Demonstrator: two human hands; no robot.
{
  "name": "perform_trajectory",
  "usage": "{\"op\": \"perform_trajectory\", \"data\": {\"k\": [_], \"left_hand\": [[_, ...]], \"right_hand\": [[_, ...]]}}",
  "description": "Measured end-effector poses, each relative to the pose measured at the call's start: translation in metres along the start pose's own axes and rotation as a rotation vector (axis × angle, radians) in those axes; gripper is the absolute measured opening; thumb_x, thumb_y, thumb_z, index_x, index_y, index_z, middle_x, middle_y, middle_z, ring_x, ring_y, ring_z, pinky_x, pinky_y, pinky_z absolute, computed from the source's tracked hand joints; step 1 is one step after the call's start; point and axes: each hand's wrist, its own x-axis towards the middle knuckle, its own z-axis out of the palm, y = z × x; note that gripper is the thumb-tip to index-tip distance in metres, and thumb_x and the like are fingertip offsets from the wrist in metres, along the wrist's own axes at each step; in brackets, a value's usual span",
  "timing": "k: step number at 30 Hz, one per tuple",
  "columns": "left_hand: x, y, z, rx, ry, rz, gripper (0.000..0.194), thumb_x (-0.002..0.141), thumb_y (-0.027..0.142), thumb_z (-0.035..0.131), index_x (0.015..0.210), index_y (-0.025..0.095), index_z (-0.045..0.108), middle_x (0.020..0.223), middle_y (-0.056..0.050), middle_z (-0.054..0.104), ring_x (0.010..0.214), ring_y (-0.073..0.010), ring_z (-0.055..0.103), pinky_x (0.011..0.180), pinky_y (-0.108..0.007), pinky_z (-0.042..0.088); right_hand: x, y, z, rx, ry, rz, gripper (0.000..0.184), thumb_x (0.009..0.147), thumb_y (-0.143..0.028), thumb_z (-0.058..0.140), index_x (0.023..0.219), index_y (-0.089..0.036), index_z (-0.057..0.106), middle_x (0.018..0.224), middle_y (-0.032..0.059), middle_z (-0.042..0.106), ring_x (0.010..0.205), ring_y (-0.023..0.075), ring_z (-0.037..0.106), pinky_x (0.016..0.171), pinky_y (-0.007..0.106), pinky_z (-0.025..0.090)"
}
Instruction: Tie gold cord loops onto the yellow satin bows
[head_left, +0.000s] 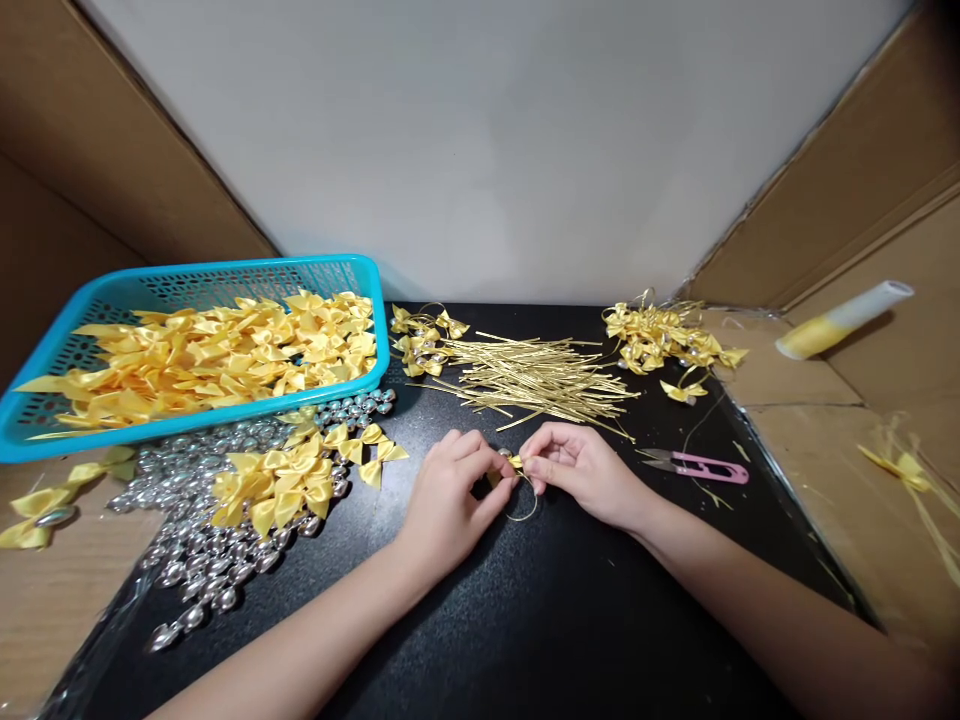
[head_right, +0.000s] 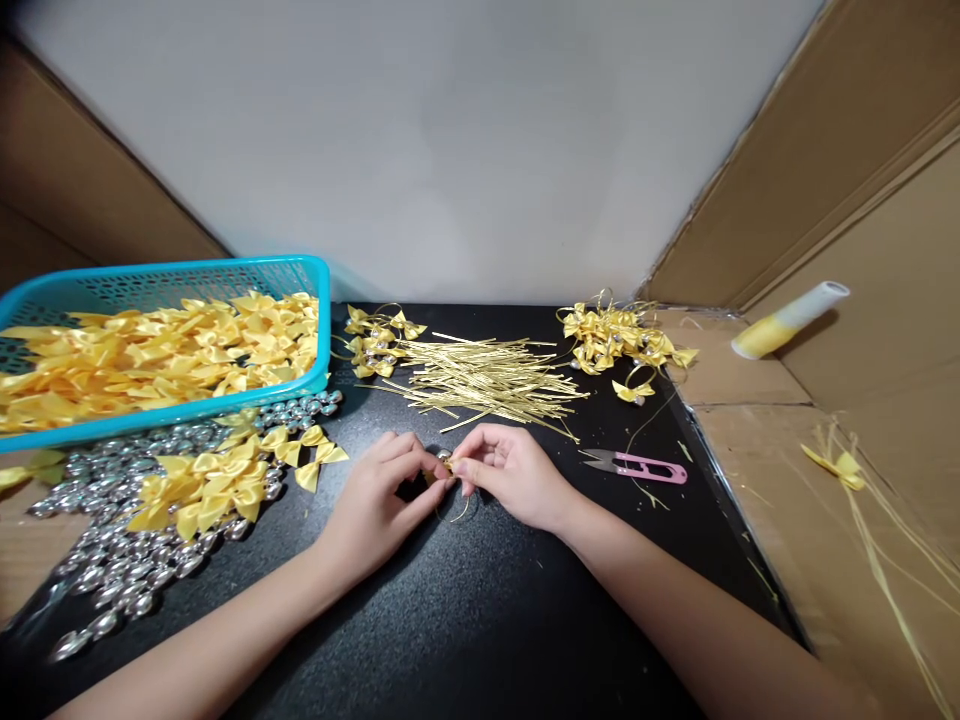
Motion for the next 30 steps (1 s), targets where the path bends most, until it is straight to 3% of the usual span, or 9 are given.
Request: {"op": "perform_trajectory", "data": {"k": [11,17,30], "left_hand": [[-0.0010,-0.0015,0.0001,-0.058,0.064,-0.016,0.008,0.077,0.019,0.070,0.081,0.020,0.063,0.075,-0.001,0.058,0.073,-0.0188,0.051,0.064,-0.030,0.040],[-0.0008,0.0004,-0.0011,-0.055,0.072,0.005,0.004,0.084,0.021,0.064,0.081,0.021,0.067,0.073,-0.002,0.059,0.073,-0.0190,0.052,0.066,-0.031,0.040],[0.0015,-0.0007,0.0001,-0.022,0.005,-0.013,0.009,0.084,0.019,0.061,0.078,0.021,0.068,0.072,-0.002,0.058,0.073,-0.0197,0.051,0.066,-0.032,0.040]], "right_hand": [[0.0004,-0.0003,0.0011,-0.008,0.046,-0.017,0.028,0.072,-0.039,0.078,0.075,-0.017,0.061,0.066,-0.0029,0.062,0.057,0.0092,0.061,0.063,0.026,0.053],[0.0002,-0.0013,0.0022,-0.013,0.051,-0.009,0.028,0.071,-0.040,0.079,0.074,-0.018,0.061,0.064,-0.0027,0.063,0.058,0.0101,0.062,0.064,0.026,0.054],[0.0007,0.0018,-0.0012,0.035,0.049,-0.023,0.031,0.071,-0.041,0.079,0.072,-0.017,0.059,0.065,-0.0036,0.059,0.053,0.0074,0.054,0.059,0.024,0.048]]}}
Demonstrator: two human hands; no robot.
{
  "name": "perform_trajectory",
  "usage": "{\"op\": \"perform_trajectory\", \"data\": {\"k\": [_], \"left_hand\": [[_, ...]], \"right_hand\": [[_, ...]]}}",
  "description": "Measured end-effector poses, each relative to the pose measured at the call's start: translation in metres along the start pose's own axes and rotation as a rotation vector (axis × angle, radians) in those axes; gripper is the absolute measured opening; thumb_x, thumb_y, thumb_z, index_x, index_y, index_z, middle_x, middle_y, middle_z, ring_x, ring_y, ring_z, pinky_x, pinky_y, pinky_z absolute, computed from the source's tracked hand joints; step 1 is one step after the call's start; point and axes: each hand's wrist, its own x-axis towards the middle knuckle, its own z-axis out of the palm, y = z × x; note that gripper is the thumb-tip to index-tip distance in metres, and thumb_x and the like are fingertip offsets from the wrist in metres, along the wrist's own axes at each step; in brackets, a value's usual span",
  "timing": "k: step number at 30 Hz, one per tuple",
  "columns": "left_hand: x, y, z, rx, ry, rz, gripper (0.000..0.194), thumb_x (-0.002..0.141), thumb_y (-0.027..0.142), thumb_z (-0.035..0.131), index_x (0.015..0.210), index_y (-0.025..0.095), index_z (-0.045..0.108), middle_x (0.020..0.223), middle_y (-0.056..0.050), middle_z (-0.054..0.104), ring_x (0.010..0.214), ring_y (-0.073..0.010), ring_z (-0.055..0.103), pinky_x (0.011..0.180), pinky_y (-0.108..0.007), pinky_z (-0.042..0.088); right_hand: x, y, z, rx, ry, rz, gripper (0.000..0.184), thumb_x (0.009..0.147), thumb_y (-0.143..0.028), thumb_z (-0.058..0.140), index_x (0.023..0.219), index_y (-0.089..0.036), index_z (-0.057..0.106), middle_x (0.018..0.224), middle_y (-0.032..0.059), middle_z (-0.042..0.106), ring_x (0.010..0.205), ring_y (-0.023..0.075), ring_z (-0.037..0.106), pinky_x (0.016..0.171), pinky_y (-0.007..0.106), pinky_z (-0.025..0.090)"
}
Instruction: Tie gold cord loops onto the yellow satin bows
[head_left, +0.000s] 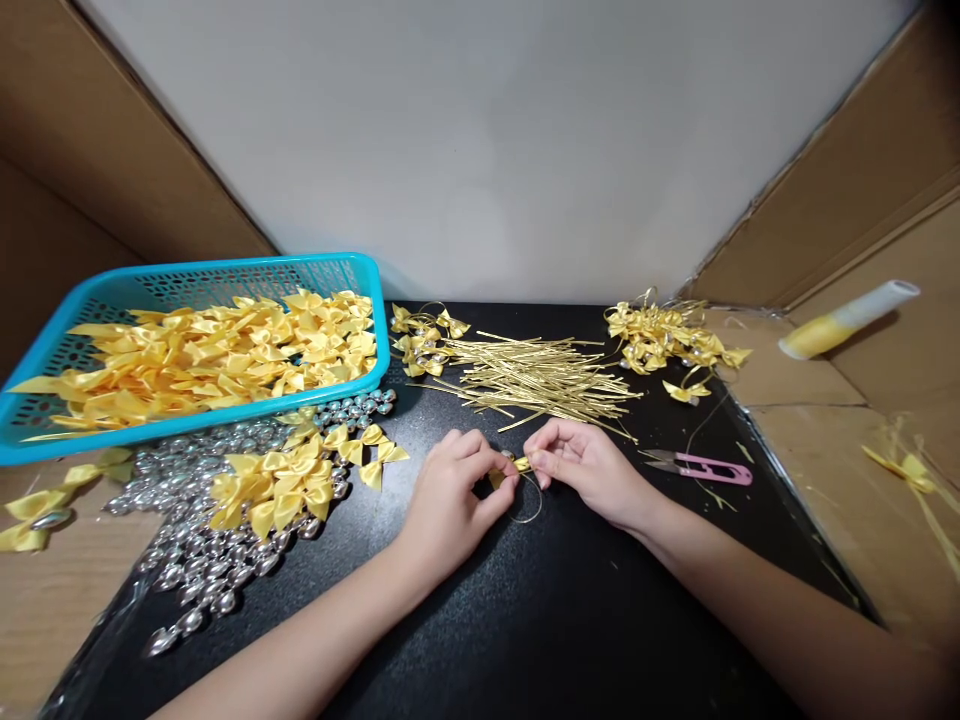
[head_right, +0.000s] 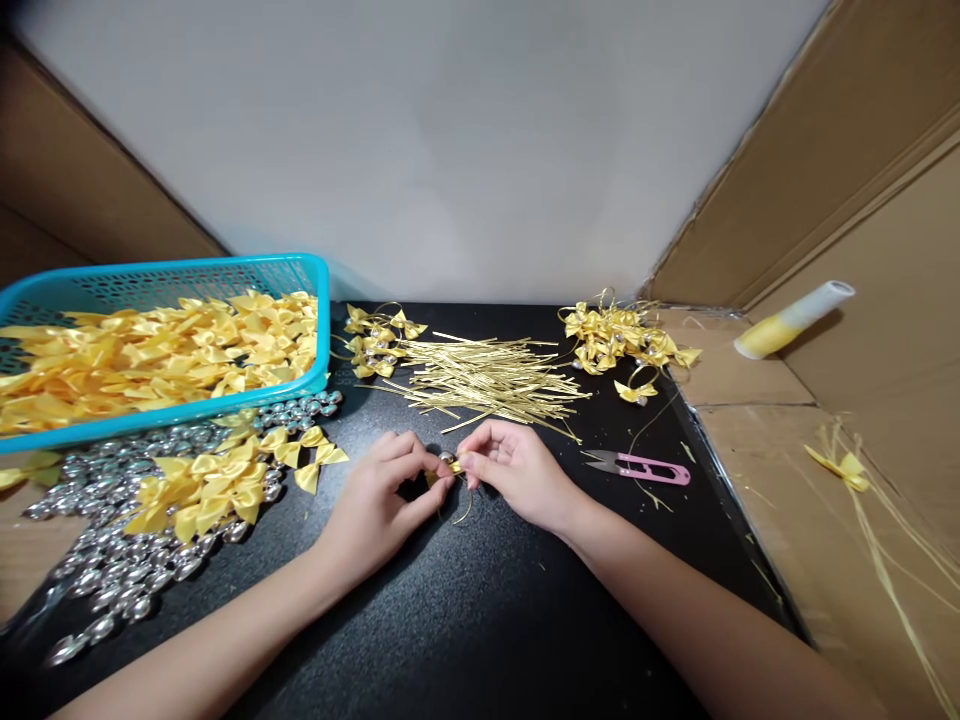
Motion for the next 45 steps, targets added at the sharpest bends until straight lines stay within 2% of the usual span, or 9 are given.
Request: {"op": "perform_trajectory", "data": {"k": [13,18,22,25,27,30,33,36,45], "left_hand": [[-0.001,-0.001,0.002,0.007,-0.016,0.024,0.010,0.084,0.018,0.061,0.077,0.019,0.068,0.073,-0.003,0.058,0.073,-0.0200,0.051,0.067,-0.033,0.038],[0.000,0.002,0.000,-0.051,0.056,0.108,0.010,0.080,0.023,0.069,0.088,0.018,0.070,0.075,-0.002,0.056,0.075,-0.0198,0.051,0.067,-0.032,0.038],[0.001,0.000,-0.003,-0.184,0.076,0.134,0.010,0.084,0.023,0.067,0.076,0.020,0.072,0.073,-0.002,0.060,0.075,-0.0179,0.053,0.068,-0.031,0.039],[0.001,-0.003,-0.003,-0.293,0.065,0.067,0.008,0.083,0.024,0.070,0.078,0.021,0.075,0.080,-0.003,0.066,0.081,-0.0184,0.058,0.074,-0.032,0.042],[0.002,-0.005,-0.003,-0.361,0.058,0.017,0.008,0.084,0.024,0.069,0.079,0.021,0.076,0.083,-0.004,0.070,0.082,-0.0184,0.061,0.077,-0.033,0.044],[0.002,-0.006,-0.003,-0.424,0.031,-0.048,0.012,0.086,0.025,0.066,0.084,0.020,0.076,0.085,-0.005,0.073,0.082,-0.0185,0.063,0.075,-0.032,0.046],[0.003,-0.005,-0.004,-0.413,0.005,-0.120,0.016,0.088,0.028,0.062,0.089,0.020,0.076,0.086,-0.005,0.075,0.080,-0.0189,0.064,0.072,-0.031,0.047],[0.003,-0.004,-0.004,-0.406,0.006,-0.183,0.019,0.088,0.031,0.061,0.091,0.020,0.076,0.085,-0.005,0.075,0.076,-0.0183,0.065,0.069,-0.029,0.048],[0.002,-0.002,-0.003,-0.505,-0.003,-0.257,0.019,0.089,0.031,0.060,0.087,0.017,0.072,0.078,-0.003,0.075,0.070,-0.0143,0.066,0.065,-0.024,0.049]], "right_hand": [[0.000,0.002,0.001,-0.029,0.042,-0.016,0.032,0.069,-0.042,0.079,0.073,-0.016,0.060,0.065,-0.0031,0.059,0.053,0.0079,0.054,0.059,0.025,0.048],[-0.008,-0.001,0.011,-0.247,0.031,-0.134,0.017,0.076,-0.033,0.071,0.075,-0.018,0.063,0.072,0.0007,0.064,0.062,0.0124,0.060,0.062,0.028,0.051],[-0.012,-0.017,0.012,-0.569,-0.009,-0.331,0.008,0.082,-0.023,0.065,0.077,-0.019,0.069,0.076,0.0032,0.068,0.071,0.0156,0.063,0.069,0.031,0.052],[-0.017,-0.037,-0.013,-0.836,0.011,-0.405,0.013,0.084,-0.026,0.065,0.095,-0.020,0.070,0.094,0.0059,0.070,0.079,0.0177,0.065,0.075,0.035,0.054],[-0.027,-0.047,-0.043,-1.078,0.116,-0.397,0.027,0.083,-0.031,0.066,0.108,-0.021,0.066,0.109,0.0092,0.068,0.094,0.0230,0.064,0.084,0.041,0.053],[-0.053,-0.049,-0.094,-1.396,0.174,-0.379,0.031,0.086,-0.043,0.061,0.103,-0.018,0.067,0.107,0.0130,0.067,0.102,0.0300,0.062,0.090,0.049,0.049],[-0.080,-0.037,-0.128,-1.516,0.205,-0.330,0.038,0.087,-0.050,0.057,0.102,-0.016,0.067,0.108,0.0156,0.065,0.099,0.0313,0.061,0.086,0.049,0.050],[-0.093,-0.023,-0.136,-1.526,0.222,-0.333,0.033,0.091,-0.047,0.053,0.098,-0.017,0.065,0.107,0.0145,0.064,0.099,0.0293,0.059,0.086,0.046,0.048],[-0.086,-0.019,-0.119,-1.459,0.236,-0.191,0.024,0.094,-0.045,0.047,0.087,-0.022,0.050,0.095,0.0094,0.059,0.088,0.0249,0.053,0.077,0.038,0.045]]}}
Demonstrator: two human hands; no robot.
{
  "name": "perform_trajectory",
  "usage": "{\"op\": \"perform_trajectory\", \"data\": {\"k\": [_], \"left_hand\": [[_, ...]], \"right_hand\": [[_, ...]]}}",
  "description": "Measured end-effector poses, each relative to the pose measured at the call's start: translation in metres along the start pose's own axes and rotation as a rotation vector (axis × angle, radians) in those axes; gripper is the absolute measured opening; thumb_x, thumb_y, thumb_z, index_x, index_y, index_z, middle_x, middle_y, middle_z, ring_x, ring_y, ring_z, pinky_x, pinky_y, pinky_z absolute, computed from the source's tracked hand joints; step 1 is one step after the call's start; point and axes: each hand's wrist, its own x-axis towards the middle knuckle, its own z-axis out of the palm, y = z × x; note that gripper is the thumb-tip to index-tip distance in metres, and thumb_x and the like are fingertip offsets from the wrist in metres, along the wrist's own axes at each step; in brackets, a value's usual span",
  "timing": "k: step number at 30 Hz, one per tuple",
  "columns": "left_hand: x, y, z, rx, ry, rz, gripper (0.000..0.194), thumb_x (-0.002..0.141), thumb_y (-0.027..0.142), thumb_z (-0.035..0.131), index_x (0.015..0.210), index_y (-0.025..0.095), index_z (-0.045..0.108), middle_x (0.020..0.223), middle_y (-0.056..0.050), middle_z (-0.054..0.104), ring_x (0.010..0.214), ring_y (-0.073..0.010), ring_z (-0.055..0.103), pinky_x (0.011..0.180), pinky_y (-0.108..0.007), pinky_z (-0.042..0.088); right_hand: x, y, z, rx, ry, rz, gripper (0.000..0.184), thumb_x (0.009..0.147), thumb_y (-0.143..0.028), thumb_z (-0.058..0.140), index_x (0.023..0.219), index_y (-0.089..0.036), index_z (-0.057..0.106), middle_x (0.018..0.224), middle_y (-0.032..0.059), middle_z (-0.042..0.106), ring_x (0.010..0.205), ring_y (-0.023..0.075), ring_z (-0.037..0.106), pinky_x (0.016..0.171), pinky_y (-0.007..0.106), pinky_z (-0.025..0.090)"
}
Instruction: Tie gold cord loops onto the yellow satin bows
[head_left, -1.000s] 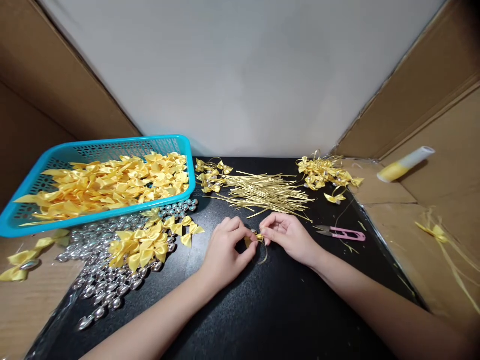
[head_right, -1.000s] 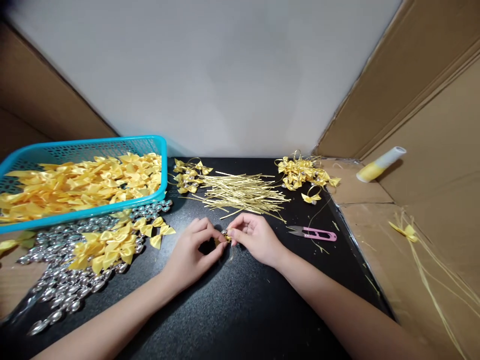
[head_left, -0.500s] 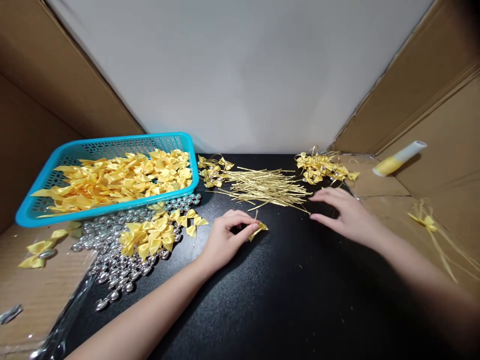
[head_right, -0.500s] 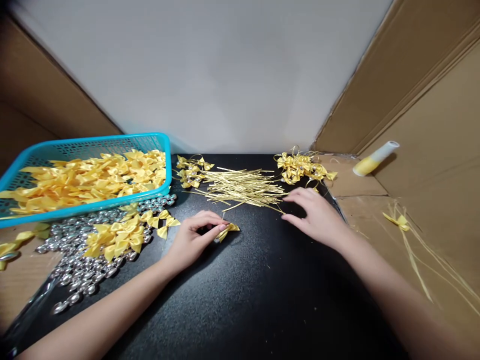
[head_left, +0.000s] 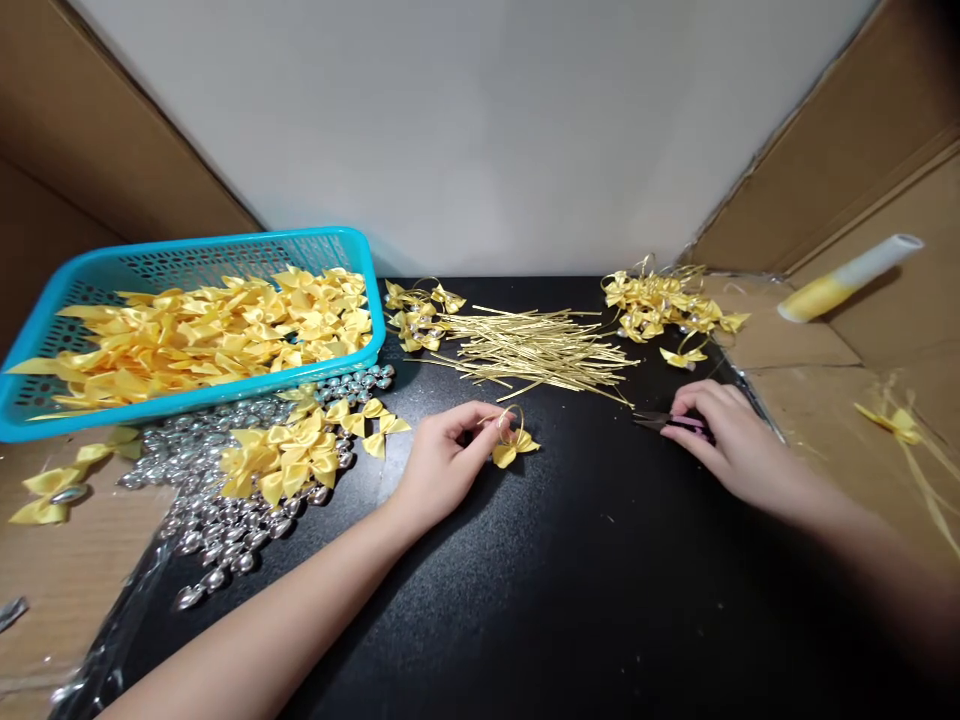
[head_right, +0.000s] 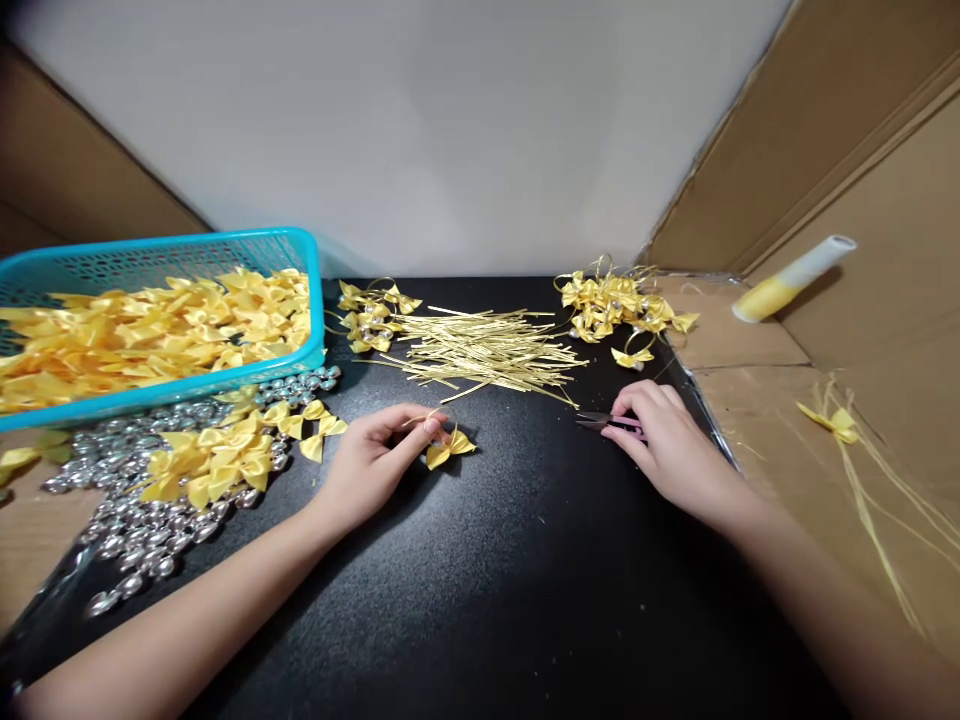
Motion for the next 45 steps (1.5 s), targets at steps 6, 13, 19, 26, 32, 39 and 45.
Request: {"op": "perform_trajectory", "data": {"k": [6,13,19,26,32,39,45], "left_hand": [[0.000,0.001,0.000,0.023,0.005,0.006,0.019,0.089,0.030,0.060,0.086,0.016,0.072,0.078,-0.003,0.075,0.068,-0.0140,0.066,0.063,-0.023,0.050],[-0.003,0.003,-0.001,0.022,-0.014,0.056,0.016,0.088,0.026,0.061,0.088,0.016,0.073,0.078,-0.003,0.076,0.068,-0.0133,0.068,0.063,-0.022,0.053],[-0.004,0.004,-0.001,0.026,-0.020,0.097,0.012,0.087,0.021,0.062,0.088,0.018,0.074,0.080,-0.002,0.077,0.067,-0.0129,0.069,0.062,-0.021,0.054],[-0.006,0.005,-0.002,0.052,-0.012,0.133,0.012,0.087,0.017,0.062,0.088,0.019,0.074,0.080,-0.001,0.077,0.067,-0.0128,0.070,0.062,-0.019,0.054],[-0.007,0.001,-0.003,0.055,-0.032,0.144,0.013,0.088,0.017,0.063,0.092,0.021,0.074,0.080,0.001,0.078,0.065,-0.0121,0.071,0.062,-0.019,0.054],[-0.005,0.008,-0.002,0.072,-0.053,0.161,0.012,0.089,0.020,0.060,0.088,0.021,0.072,0.072,0.001,0.076,0.060,-0.0132,0.070,0.059,-0.021,0.053],[-0.003,0.009,-0.001,0.030,-0.075,0.117,0.015,0.090,0.023,0.058,0.085,0.020,0.071,0.067,0.000,0.074,0.057,-0.0135,0.068,0.056,-0.022,0.052]], "right_hand": [[0.000,-0.022,0.000,0.087,0.042,0.054,0.020,0.095,-0.040,0.044,0.086,-0.023,0.047,0.090,0.0083,0.066,0.082,0.0233,0.063,0.073,0.035,0.047],[0.026,-0.110,0.000,0.159,-0.326,-0.035,0.004,0.093,-0.026,0.050,0.093,-0.024,0.047,0.070,-0.0025,0.066,0.057,0.0156,0.062,0.054,0.024,0.038],[0.042,-0.128,0.010,0.155,-0.422,-0.079,0.011,0.096,-0.029,0.043,0.096,-0.021,0.050,0.080,0.0022,0.067,0.071,0.0197,0.063,0.063,0.029,0.037],[0.045,-0.125,0.010,0.209,-0.458,-0.101,0.014,0.096,-0.028,0.040,0.095,-0.020,0.051,0.085,0.0032,0.066,0.073,0.0183,0.061,0.064,0.029,0.035],[0.049,-0.124,0.008,0.238,-0.502,-0.089,0.019,0.096,-0.030,0.040,0.091,-0.020,0.055,0.082,0.0028,0.066,0.067,0.0163,0.057,0.062,0.027,0.033],[0.053,-0.121,0.008,0.322,-0.510,-0.077,0.023,0.097,-0.031,0.040,0.091,-0.020,0.059,0.078,0.0020,0.065,0.068,0.0155,0.056,0.064,0.027,0.034],[0.065,-0.105,0.000,0.439,-0.617,-0.131,0.027,0.097,-0.034,0.041,0.090,-0.020,0.062,0.073,-0.0008,0.061,0.068,0.0140,0.053,0.062,0.025,0.033]]}}
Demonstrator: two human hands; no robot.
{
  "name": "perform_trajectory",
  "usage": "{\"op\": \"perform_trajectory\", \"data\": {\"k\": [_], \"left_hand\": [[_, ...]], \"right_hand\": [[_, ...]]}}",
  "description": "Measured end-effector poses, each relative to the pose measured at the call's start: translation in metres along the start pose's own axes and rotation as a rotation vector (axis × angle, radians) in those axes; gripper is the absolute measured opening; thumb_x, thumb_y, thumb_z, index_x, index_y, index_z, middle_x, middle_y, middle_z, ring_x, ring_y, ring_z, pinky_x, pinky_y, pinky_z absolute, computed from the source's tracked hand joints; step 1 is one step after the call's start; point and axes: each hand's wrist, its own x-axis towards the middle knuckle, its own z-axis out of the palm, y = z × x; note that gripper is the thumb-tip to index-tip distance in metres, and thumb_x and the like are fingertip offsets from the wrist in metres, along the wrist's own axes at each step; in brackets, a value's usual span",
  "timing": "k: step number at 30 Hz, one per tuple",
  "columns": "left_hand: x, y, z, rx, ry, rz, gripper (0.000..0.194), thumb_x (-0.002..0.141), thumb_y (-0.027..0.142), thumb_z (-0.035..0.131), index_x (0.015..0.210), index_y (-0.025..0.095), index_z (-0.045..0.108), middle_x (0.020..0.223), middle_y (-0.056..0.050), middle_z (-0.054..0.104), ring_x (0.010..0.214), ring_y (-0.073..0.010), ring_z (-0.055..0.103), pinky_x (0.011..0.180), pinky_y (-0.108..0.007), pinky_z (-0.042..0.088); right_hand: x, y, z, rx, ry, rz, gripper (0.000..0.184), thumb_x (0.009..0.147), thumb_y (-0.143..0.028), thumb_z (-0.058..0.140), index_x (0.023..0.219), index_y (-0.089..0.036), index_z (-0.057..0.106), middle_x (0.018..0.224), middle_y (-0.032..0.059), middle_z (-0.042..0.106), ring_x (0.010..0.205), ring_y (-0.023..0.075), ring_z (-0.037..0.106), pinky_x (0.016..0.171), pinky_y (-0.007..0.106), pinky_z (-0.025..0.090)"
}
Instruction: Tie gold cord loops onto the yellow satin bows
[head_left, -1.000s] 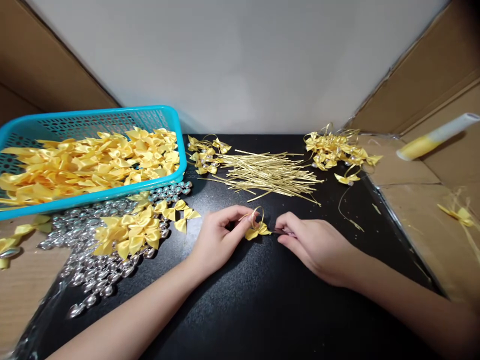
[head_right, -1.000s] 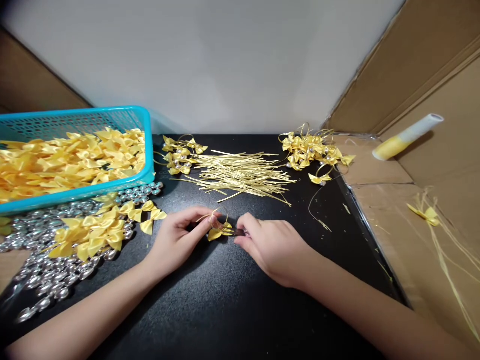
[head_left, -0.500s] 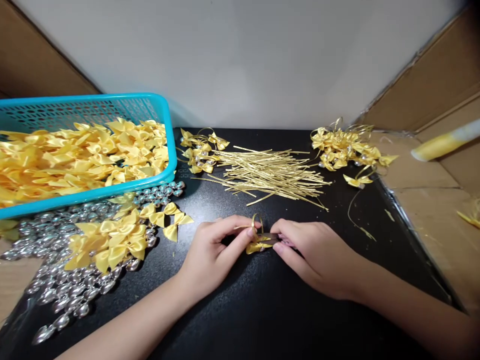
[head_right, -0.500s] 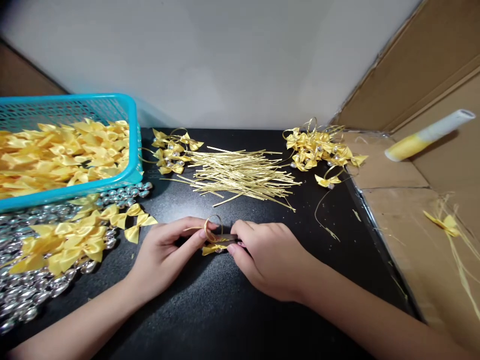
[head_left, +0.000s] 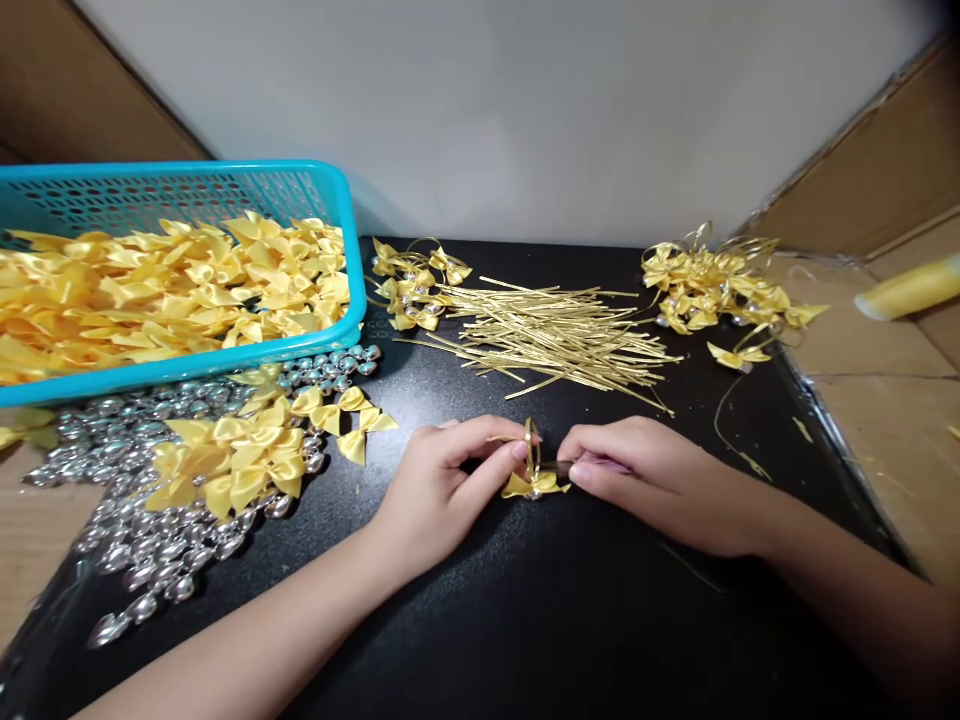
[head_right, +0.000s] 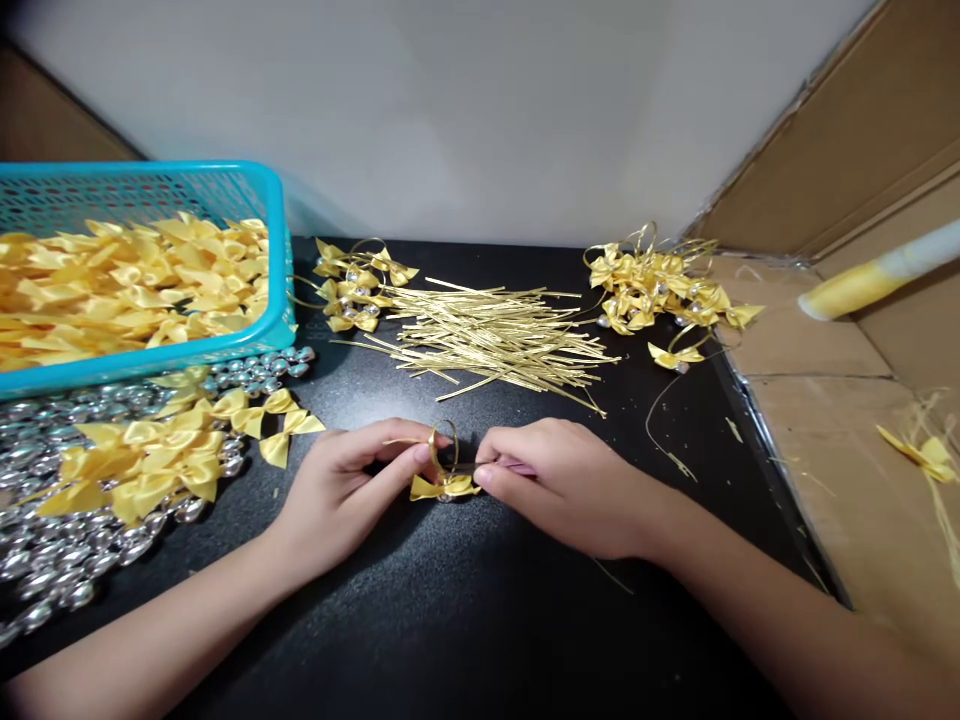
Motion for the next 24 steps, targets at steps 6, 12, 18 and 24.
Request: {"op": "perform_trajectory", "data": {"k": [6,12,18,24], "left_hand": [[-0.0001,-0.0012,0.0005,-0.019,-0.001,-0.006,0.015,0.090,0.025,0.057,0.087,0.019,0.071,0.066,0.000,0.073,0.055,-0.0131,0.067,0.054,-0.021,0.051],[-0.0008,-0.0032,0.0026,-0.004,-0.015,-0.018,0.018,0.091,0.028,0.057,0.090,0.019,0.071,0.066,0.000,0.074,0.056,-0.0139,0.067,0.055,-0.022,0.050],[-0.0010,-0.0039,0.0041,-0.020,-0.022,-0.053,0.021,0.092,0.032,0.056,0.091,0.018,0.072,0.068,-0.002,0.074,0.058,-0.0153,0.069,0.058,-0.023,0.052],[-0.0003,-0.0048,0.0041,-0.035,-0.042,-0.057,0.022,0.092,0.033,0.055,0.091,0.018,0.072,0.072,-0.003,0.074,0.059,-0.0159,0.069,0.058,-0.024,0.052]], "right_hand": [[0.0017,0.0027,-0.0032,-0.001,-0.027,0.016,0.028,0.097,-0.036,0.042,0.089,-0.020,0.064,0.069,-0.0024,0.059,0.064,0.0124,0.051,0.060,0.025,0.032],[0.0029,-0.0001,0.0011,-0.014,-0.022,0.034,0.031,0.097,-0.038,0.040,0.091,-0.021,0.064,0.071,-0.0018,0.060,0.065,0.0125,0.052,0.061,0.025,0.032],[0.0019,0.0030,0.0004,-0.010,-0.013,0.048,0.031,0.097,-0.041,0.041,0.093,-0.020,0.065,0.072,-0.0011,0.062,0.065,0.0133,0.053,0.059,0.025,0.034],[0.0009,0.0012,0.0014,-0.045,-0.012,0.033,0.031,0.097,-0.040,0.041,0.090,-0.020,0.063,0.072,-0.0002,0.063,0.065,0.0139,0.054,0.060,0.025,0.035]]}}
